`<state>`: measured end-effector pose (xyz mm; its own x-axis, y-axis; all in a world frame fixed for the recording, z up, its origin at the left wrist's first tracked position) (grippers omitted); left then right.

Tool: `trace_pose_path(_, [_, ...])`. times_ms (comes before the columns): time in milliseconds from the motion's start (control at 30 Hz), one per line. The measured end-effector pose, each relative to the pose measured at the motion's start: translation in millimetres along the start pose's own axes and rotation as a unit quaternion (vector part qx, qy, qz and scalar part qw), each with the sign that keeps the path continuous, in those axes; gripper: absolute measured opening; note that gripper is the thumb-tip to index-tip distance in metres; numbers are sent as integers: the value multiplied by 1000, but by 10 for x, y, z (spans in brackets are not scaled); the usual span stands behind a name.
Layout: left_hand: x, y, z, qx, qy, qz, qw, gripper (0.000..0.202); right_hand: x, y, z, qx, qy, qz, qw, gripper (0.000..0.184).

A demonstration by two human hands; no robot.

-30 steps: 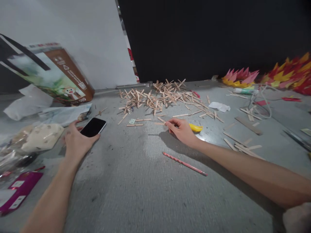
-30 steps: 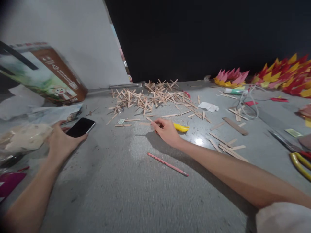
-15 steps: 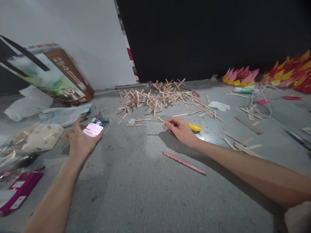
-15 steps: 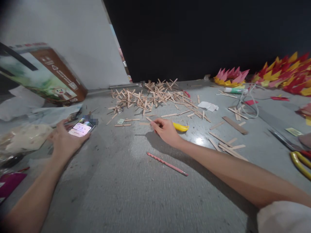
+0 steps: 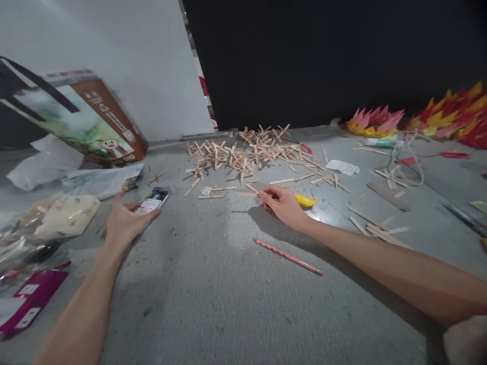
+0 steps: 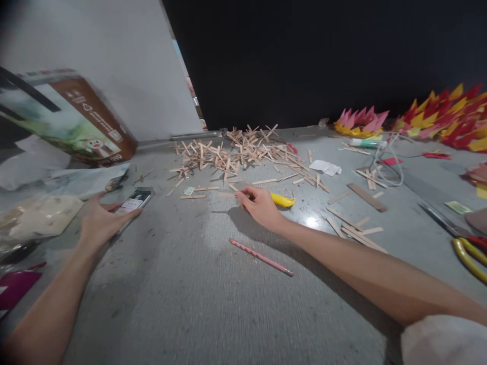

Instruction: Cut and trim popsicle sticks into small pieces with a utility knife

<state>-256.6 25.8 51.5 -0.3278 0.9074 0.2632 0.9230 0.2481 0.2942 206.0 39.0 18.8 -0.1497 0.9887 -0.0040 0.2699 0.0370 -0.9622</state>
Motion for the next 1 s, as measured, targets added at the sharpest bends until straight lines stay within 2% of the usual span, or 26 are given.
trace_pose_path(33, [-5,-14,4,-7,-9,-23,1000,116,2,1,0,1,0,-1,1000,40])
trace_pose_path(100, [-16,45,20,-8,-23,-25,999,111,3,-2,-7,-1,4,-4,1000,40])
trace_pose_path(167, [-26,236,48,16,-21,37,999,92,2,-2,-12,-6,6,-6,1000,40])
trace_pose_path(200, [-39,368,78,32,-22,80,996,74,2,-1,-14,-8,7,-7,1000,40])
trace_pose_path(267, [-83,652,190,31,-46,157,986,52,3,3,-17,-11,9,-5,1000,40])
trace_pose_path(400, [-166,1192,428,27,-95,266,959,42,7,7,-15,-7,11,0,1000,41])
trace_pose_path(467, [-173,1393,528,18,-117,306,945,40,9,9,-13,-5,11,0,1000,41])
trace_pose_path(567, [-110,1522,645,-3,-140,305,942,30,14,32,-13,2,8,4,1000,41])
trace_pose_path(733, [27,1486,739,-4,-174,222,959,16,23,80,-13,18,-1,12,1000,45])
trace_pose_path(800, [20,1524,738,-17,-188,208,960,15,24,79,-16,23,1,8,1000,45])
trace_pose_path(900, [-59,1721,687,-99,-149,219,959,15,25,62,-22,28,9,-1,1000,45])
trace_pose_path(1000, [-221,1984,737,-194,-132,243,941,17,32,49,-30,27,20,-4,999,46])
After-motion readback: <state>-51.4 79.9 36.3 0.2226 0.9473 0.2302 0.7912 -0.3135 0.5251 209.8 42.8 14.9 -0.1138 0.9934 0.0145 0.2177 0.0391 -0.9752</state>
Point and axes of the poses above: each hand's wrist, its own x-axis towards the middle knuckle, its own z-axis out of the palm, y = z × x, the point moved 6 cm from there along x, towards the middle knuckle, and after that the axes turned 11 degrees about z, right-handed, at the moved point
